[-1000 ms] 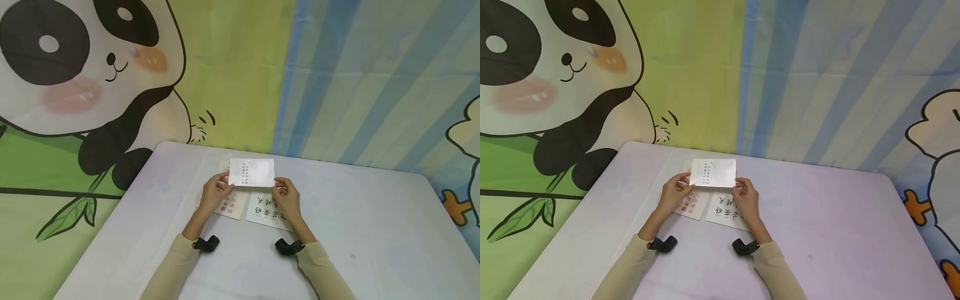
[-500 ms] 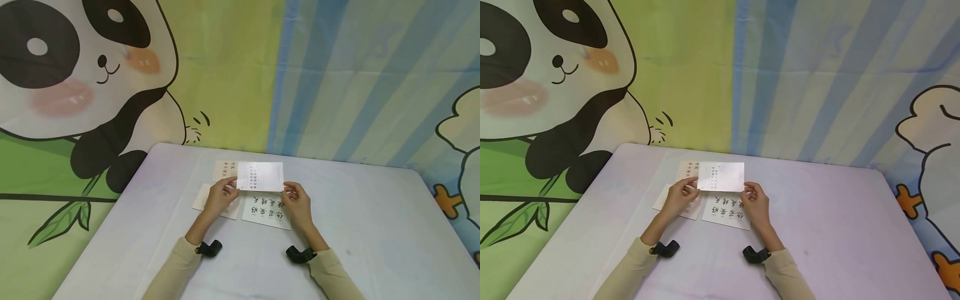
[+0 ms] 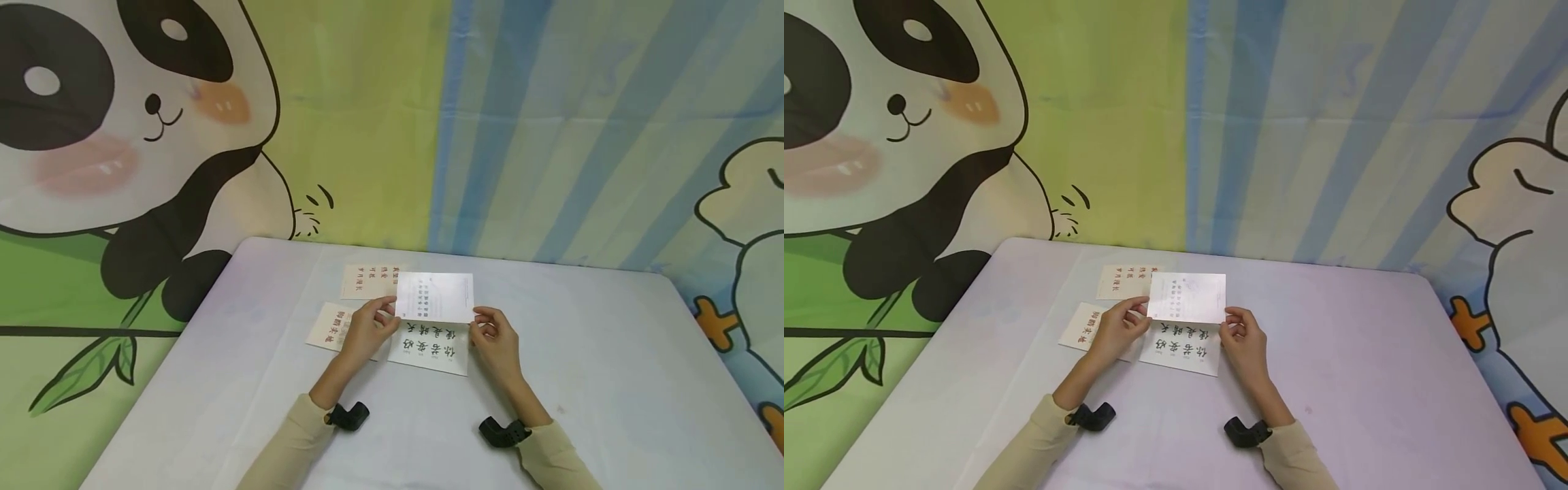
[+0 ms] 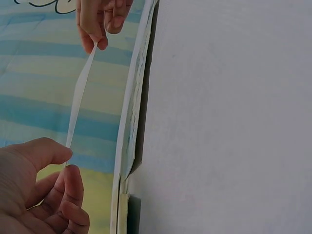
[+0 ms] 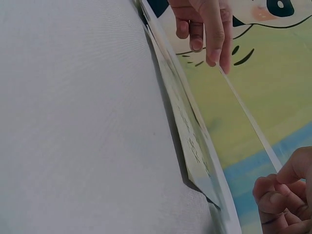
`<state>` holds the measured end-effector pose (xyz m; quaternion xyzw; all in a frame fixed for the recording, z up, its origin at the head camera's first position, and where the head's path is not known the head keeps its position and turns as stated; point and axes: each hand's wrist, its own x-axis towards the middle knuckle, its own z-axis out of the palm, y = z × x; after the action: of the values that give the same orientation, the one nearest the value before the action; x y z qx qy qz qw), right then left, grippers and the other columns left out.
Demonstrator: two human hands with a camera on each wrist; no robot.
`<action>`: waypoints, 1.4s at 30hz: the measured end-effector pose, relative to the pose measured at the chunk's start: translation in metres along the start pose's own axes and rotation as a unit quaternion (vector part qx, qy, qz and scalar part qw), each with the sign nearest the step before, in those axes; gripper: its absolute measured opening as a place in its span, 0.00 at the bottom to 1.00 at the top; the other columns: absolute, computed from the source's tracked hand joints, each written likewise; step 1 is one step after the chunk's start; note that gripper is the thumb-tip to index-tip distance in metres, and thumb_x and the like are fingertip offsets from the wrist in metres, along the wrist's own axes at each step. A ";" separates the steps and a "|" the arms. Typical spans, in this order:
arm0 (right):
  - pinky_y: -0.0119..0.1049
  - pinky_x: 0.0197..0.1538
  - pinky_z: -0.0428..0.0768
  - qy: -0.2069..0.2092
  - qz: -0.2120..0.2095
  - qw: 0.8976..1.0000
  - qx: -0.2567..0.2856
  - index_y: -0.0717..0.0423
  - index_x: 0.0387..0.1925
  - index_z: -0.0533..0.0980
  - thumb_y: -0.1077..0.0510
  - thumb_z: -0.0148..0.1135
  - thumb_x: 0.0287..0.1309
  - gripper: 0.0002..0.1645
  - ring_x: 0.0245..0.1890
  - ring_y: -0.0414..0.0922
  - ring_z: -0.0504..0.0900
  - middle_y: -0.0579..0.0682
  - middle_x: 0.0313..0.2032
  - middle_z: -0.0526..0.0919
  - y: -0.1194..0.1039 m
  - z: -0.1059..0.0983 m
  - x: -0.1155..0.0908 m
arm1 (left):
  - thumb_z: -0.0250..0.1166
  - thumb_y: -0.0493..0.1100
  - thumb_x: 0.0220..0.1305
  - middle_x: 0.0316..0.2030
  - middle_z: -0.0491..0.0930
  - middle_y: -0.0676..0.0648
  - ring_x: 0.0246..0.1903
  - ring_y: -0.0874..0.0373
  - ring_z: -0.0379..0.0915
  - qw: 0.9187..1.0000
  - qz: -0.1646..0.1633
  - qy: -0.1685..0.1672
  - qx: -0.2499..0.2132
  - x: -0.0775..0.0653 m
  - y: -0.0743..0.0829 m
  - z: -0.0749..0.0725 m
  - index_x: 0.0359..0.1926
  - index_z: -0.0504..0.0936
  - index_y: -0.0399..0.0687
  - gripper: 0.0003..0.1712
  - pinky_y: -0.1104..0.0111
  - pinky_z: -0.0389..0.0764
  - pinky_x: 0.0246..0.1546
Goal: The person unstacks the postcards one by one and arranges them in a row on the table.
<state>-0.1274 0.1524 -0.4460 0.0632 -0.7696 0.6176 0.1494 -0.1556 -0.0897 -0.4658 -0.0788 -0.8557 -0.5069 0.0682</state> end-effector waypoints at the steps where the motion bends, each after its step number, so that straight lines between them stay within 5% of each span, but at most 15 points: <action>1: 0.24 0.25 0.78 0.000 0.002 1.000 0.000 0.80 0.47 0.72 0.80 0.56 0.52 0.18 0.20 0.36 0.76 0.68 0.34 0.78 0.000 -0.001 -0.001 | 0.69 0.35 0.58 0.38 0.80 0.46 0.32 0.60 0.75 1.000 0.001 -0.001 -0.001 0.000 0.001 0.001 0.57 0.78 0.38 0.24 0.74 0.76 0.29; 15: 0.24 0.25 0.78 0.005 0.008 1.000 -0.009 0.80 0.47 0.72 0.80 0.55 0.53 0.17 0.20 0.37 0.77 0.67 0.34 0.78 0.005 -0.021 -0.018 | 0.69 0.36 0.58 0.37 0.79 0.48 0.30 0.62 0.75 0.999 0.014 -0.032 -0.008 -0.013 0.009 0.016 0.56 0.78 0.38 0.23 0.74 0.76 0.27; 22: 0.25 0.24 0.78 0.025 0.014 1.000 0.011 0.74 0.48 0.74 0.79 0.57 0.53 0.18 0.20 0.37 0.76 0.61 0.35 0.78 0.036 -0.031 -0.022 | 0.68 0.36 0.59 0.37 0.80 0.47 0.31 0.62 0.74 0.998 0.023 -0.050 -0.005 -0.015 0.013 0.022 0.56 0.78 0.37 0.23 0.75 0.75 0.26; 29: 0.26 0.25 0.78 0.026 0.020 0.999 -0.014 0.79 0.47 0.72 0.81 0.56 0.52 0.18 0.20 0.40 0.77 0.67 0.37 0.76 0.005 -0.039 -0.028 | 0.69 0.36 0.58 0.38 0.79 0.48 0.32 0.61 0.74 0.997 0.024 -0.071 -0.024 -0.017 0.018 0.027 0.56 0.77 0.36 0.24 0.75 0.75 0.27; 42: 0.21 0.26 0.75 0.050 0.053 0.996 -0.057 0.68 0.47 0.78 0.76 0.62 0.53 0.17 0.24 0.31 0.76 0.60 0.37 0.78 0.046 -0.065 -0.035 | 0.72 0.33 0.55 0.36 0.80 0.46 0.29 0.64 0.75 0.994 0.040 -0.088 -0.042 -0.014 0.024 0.050 0.53 0.77 0.37 0.24 0.75 0.76 0.30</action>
<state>-0.0970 0.2230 -0.4870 -0.0174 -0.7977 0.5818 0.1575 -0.1390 -0.0349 -0.4720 -0.1603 -0.8324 -0.5304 0.0096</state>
